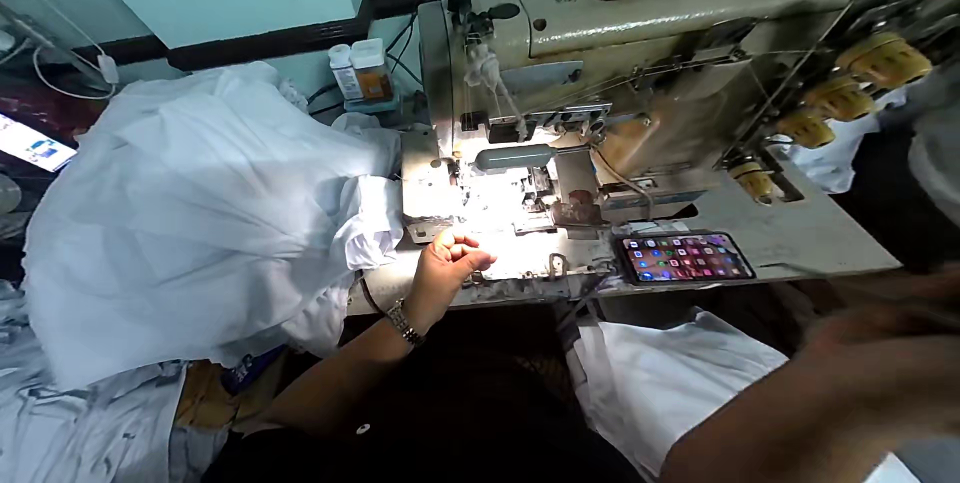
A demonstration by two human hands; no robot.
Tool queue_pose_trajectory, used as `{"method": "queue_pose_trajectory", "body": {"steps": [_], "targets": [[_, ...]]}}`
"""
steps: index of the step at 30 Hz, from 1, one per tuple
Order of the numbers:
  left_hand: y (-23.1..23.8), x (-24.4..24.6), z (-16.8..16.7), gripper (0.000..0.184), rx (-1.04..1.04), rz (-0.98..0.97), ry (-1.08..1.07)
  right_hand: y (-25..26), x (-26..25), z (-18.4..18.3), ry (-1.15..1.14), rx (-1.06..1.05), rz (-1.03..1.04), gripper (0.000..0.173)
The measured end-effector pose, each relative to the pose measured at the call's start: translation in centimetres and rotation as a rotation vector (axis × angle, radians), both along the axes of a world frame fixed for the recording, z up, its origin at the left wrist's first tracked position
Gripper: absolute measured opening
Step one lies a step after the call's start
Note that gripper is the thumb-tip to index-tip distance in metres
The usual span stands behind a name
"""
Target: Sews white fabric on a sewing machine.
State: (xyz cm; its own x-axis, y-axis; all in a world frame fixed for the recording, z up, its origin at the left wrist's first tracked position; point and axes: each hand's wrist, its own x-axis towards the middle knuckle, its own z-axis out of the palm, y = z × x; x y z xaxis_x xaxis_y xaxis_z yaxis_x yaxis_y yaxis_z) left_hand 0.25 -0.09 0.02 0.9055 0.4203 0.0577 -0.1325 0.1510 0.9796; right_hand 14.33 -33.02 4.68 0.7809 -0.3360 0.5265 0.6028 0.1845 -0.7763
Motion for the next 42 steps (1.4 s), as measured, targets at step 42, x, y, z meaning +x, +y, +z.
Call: {"method": "queue_pose_trajectory", "body": {"steps": [42], "targets": [[5.9, -0.2, 2.6, 0.023, 1.206, 0.249, -0.175, 21.6, -3.2, -6.1, -0.233, -0.421, 0.298, 0.007]]}}
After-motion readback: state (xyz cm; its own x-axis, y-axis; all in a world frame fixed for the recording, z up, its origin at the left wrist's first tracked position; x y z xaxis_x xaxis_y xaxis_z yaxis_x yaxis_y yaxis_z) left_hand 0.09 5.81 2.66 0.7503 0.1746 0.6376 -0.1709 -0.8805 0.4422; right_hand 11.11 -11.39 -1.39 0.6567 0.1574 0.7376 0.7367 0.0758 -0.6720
